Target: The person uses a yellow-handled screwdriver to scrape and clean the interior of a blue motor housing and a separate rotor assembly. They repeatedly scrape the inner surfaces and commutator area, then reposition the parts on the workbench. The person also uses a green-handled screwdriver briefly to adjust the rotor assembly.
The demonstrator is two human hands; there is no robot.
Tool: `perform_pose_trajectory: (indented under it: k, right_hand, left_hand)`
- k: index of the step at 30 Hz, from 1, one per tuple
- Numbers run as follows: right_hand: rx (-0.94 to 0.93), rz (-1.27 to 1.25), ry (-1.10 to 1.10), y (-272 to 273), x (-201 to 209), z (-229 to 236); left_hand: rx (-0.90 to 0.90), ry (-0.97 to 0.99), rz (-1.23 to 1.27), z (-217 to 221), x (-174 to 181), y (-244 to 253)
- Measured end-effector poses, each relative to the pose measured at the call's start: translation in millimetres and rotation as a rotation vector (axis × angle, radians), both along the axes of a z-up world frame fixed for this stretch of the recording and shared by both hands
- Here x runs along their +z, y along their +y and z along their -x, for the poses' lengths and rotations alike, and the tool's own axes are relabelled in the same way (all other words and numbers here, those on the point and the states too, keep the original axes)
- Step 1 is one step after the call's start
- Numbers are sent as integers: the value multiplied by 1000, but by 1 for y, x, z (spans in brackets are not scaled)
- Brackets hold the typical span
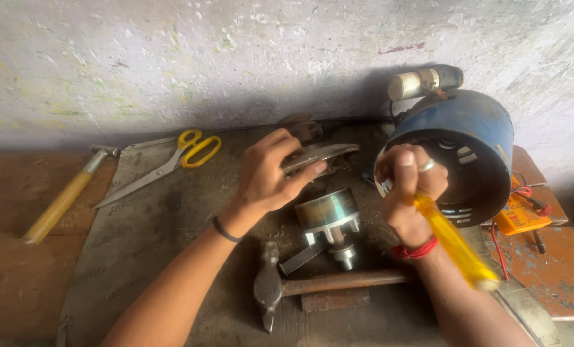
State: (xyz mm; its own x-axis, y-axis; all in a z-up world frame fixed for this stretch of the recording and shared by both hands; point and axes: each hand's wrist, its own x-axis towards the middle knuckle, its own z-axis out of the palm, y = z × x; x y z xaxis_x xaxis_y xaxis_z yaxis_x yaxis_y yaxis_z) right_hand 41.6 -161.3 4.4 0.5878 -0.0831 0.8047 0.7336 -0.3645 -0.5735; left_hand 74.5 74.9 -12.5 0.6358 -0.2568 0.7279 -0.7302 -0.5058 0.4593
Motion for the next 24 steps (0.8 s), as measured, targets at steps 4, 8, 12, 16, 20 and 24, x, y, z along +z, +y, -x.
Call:
perform_pose_trajectory:
  k: [4, 8, 12, 16, 20, 24]
  right_hand:
    - [339, -251, -83, 7, -4, -7]
    - [397, -371, 84, 1, -11, -4]
    - [218, -282, 196, 4, -12, -1]
    - [224, -149, 187, 12, -10, 5]
    - [126, 9, 199, 17, 0, 9]
    - [17, 481, 288, 7, 34, 6]
  left_hand:
    - [-16, -37, -40, 0, -9, 19]
    - [-13, -99, -57, 7, -6, 37]
    - [-23, -236, -35, 15, 4, 46]
    - [-42, -366, -24, 18, 10, 41]
    - [-47, -352, -53, 27, 2, 31]
    - [-70, -360, -38, 25, -1, 28]
